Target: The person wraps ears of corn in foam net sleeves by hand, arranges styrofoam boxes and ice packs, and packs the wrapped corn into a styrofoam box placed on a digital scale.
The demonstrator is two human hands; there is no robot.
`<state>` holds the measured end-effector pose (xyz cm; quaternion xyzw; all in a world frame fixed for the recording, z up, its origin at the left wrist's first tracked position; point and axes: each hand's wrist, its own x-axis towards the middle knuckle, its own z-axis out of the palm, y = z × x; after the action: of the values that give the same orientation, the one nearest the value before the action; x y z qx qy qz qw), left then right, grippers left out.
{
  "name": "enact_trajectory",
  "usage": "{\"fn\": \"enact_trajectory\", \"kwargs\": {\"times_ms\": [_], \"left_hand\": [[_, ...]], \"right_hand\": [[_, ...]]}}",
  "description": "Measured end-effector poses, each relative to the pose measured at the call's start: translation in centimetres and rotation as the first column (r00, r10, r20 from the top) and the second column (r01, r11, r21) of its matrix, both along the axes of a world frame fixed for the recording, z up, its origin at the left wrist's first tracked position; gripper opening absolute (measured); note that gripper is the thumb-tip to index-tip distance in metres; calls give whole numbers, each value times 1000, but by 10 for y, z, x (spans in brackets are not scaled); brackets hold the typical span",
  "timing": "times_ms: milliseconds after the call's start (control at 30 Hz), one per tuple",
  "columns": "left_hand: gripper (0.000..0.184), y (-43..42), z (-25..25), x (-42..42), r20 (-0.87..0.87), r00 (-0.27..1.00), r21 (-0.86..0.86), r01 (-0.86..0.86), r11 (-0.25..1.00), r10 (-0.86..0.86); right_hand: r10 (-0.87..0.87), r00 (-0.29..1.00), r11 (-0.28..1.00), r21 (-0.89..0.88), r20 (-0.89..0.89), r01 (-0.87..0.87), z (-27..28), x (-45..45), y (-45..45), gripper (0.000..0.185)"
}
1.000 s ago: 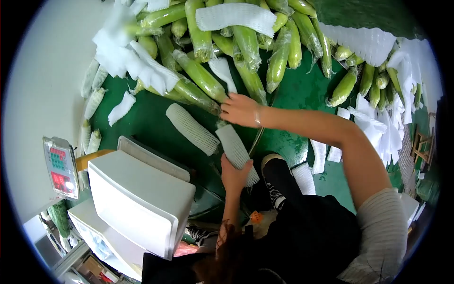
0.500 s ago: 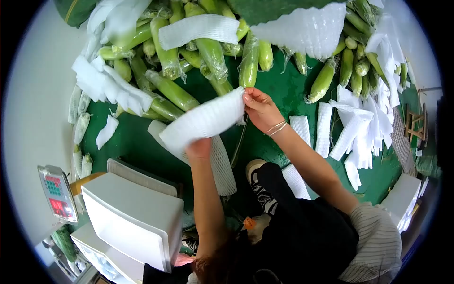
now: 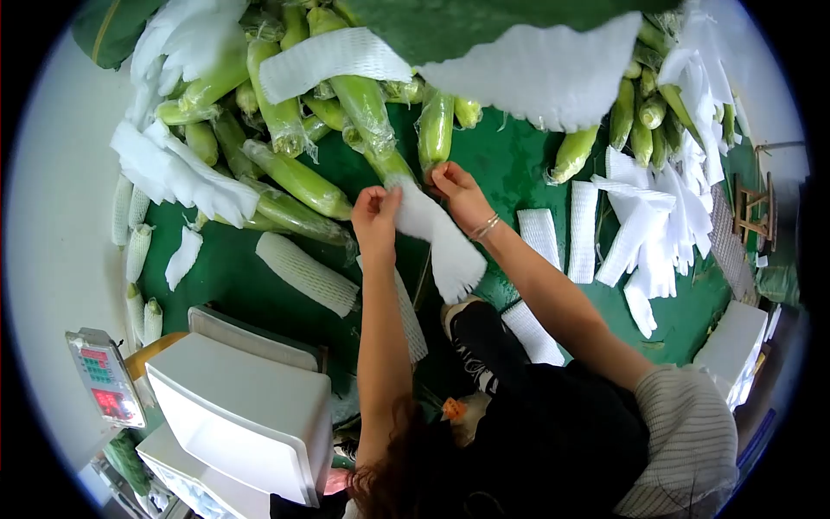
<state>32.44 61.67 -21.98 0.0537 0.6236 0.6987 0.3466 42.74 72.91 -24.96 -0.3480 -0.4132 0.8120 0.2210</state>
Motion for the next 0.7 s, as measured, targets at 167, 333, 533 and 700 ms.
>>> {"fn": "enact_trajectory", "kwargs": {"times_ms": [167,333,533,700], "left_hand": [[13,-2,0,15,1,1000,307,-26,951,26],[23,-2,-18,10,-60,966,183,-236,954,251],[59,3,-124,9,-127,992,-314,-46,948,6],[44,-43,-27,51,433,875,209,136,968,-216]], "right_hand": [[321,938,943,-50,-131,-330,48,7,-19,42],[-60,991,996,-77,-118,51,20,0,-18,21],[-20,865,789,540,501,-294,8,1,-25,41],[232,876,716,535,423,-448,107,31,-51,31]]}}
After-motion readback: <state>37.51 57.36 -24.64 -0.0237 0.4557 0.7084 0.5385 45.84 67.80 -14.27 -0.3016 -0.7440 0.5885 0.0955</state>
